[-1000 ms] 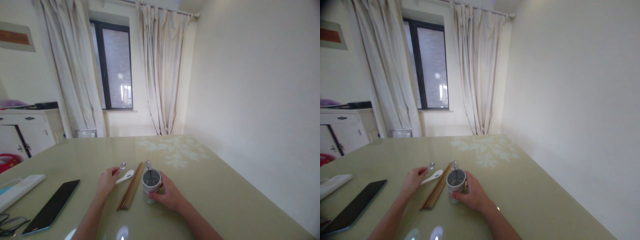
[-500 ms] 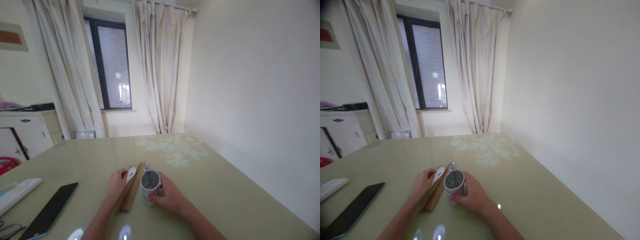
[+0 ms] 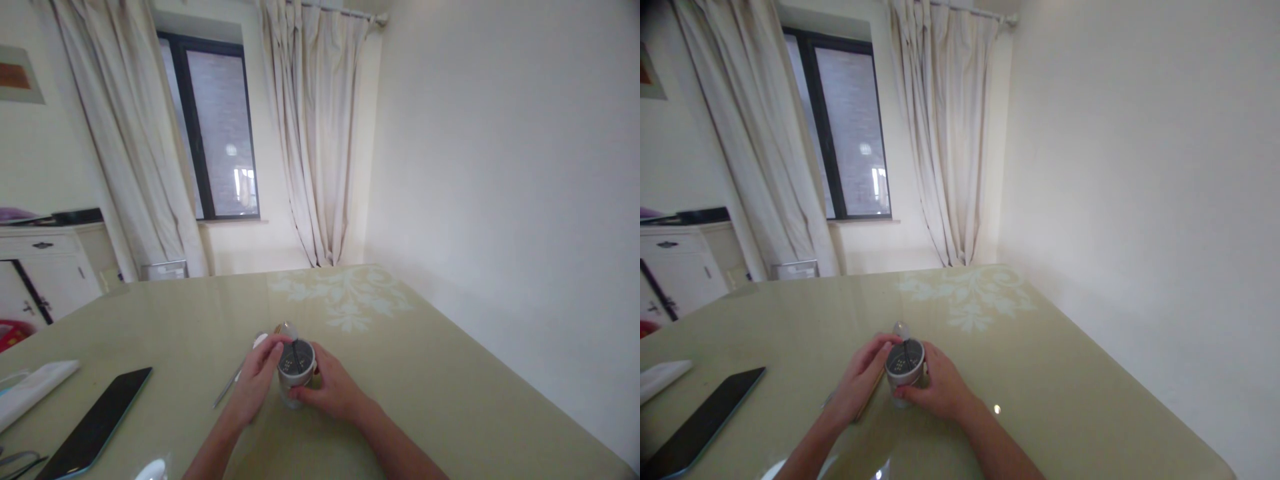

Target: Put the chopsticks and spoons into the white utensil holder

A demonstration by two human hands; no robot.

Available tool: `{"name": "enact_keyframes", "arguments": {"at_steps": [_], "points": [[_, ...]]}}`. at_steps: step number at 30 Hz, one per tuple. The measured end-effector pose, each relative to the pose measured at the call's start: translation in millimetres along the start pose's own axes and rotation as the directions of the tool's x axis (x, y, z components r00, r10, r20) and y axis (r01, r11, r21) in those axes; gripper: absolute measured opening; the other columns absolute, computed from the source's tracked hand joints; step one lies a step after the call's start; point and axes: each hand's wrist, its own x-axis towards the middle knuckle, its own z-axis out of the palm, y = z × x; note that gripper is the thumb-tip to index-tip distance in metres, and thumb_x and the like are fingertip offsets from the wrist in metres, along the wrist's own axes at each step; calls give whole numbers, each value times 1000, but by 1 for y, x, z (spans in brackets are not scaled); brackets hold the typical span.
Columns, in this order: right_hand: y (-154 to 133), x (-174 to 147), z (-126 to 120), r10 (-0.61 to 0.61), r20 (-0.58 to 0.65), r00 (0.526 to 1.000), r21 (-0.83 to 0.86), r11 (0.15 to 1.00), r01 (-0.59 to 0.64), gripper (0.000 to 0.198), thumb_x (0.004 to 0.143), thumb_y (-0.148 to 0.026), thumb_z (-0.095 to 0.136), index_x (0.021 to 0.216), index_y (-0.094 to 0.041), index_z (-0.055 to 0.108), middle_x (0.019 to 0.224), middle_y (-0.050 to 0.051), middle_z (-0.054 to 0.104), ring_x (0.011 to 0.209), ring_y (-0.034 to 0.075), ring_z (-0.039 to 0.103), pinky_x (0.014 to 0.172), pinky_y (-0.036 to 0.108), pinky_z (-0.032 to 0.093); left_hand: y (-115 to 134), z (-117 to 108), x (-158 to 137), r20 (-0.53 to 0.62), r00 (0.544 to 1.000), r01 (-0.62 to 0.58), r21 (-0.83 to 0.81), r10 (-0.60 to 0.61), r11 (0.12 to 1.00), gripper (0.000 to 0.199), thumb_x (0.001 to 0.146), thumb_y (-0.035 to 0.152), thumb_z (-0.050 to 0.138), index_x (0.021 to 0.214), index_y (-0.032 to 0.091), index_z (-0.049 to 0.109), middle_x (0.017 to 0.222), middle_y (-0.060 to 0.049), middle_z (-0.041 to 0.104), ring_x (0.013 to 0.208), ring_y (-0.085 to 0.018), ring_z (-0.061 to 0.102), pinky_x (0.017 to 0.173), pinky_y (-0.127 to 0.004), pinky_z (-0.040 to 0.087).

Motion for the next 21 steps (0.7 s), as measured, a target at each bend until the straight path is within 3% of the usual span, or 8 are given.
{"name": "enact_keyframes", "arguments": {"at_steps": [5, 8, 10, 12, 14, 16, 18, 21], "points": [[2, 0, -1, -11, 16, 1000, -27, 1000, 11, 78, 73, -38, 97, 142, -27, 63, 140, 10, 71, 127, 34, 67, 112, 50, 51, -6, 7, 1, -18, 995, 92, -188, -97, 978, 54, 85, 66, 76, 114, 20, 79, 112, -10, 82, 99, -25, 77, 90, -37, 63], [2, 0, -1, 0, 24, 1000, -57, 998, 1, 78, 74, -39, 97, 143, -27, 62, 140, 11, 71, 127, 35, 66, 112, 51, 50, -5, -4, 8, -271, 956, 7, -355, -110, 935, 51, 82, 57, 84, 120, 24, 75, 120, -7, 80, 104, -22, 77, 92, -35, 62], [2, 0, -1, 16, 25, 1000, -63, 998, -14, 78, 75, -40, 96, 143, -26, 62, 140, 12, 70, 128, 35, 66, 112, 51, 50, -5, -19, 15, -507, 856, -143, -414, -98, 899, 47, 81, 48, 87, 121, 29, 73, 130, -3, 75, 110, -20, 75, 97, -34, 61], [2, 0, 0, 30, 23, 999, -61, 998, -29, 77, 74, -41, 96, 142, -25, 62, 140, 12, 70, 128, 35, 67, 111, 50, 51, -9, -38, 23, -671, 733, -258, -430, -114, 865, 43, 78, 40, 88, 117, 30, 73, 134, 0, 70, 107, -16, 75, 97, -33, 60], [1, -1, -1, 45, 23, 999, -56, 997, -44, 75, 75, -41, 96, 140, -24, 63, 140, 13, 71, 128, 35, 67, 110, 51, 51, -18, -56, 30, -759, 632, -281, -409, -153, 868, 41, 74, 32, 87, 112, 28, 72, 126, 2, 70, 93, -10, 74, 92, -30, 60], [0, -1, -1, 59, 27, 998, -47, 997, -58, 74, 76, -42, 96, 140, -24, 63, 139, 13, 71, 127, 35, 67, 110, 50, 52, -31, -71, 33, -800, 577, -230, -353, -165, 907, 39, 74, 30, 83, 111, 26, 71, 118, 2, 71, 84, -9, 72, 86, -29, 61], [-2, -1, -2, 64, 34, 997, -35, 997, -63, 73, 77, -42, 94, 141, -24, 62, 140, 13, 71, 127, 34, 67, 109, 50, 52, -44, -81, 33, -798, 589, -137, -255, -128, 957, 42, 77, 34, 78, 117, 25, 69, 114, -1, 73, 82, -12, 74, 81, -31, 62], [-2, -2, -3, 58, 28, 998, -19, 998, -58, 73, 79, -43, 93, 141, -24, 62, 139, 13, 71, 126, 34, 67, 108, 49, 53, -58, -89, 30, -718, 696, 67, 48, -12, 997, 49, 86, 37, 68, 133, 24, 61, 113, -7, 76, 87, -21, 78, 73, -33, 64]]}}
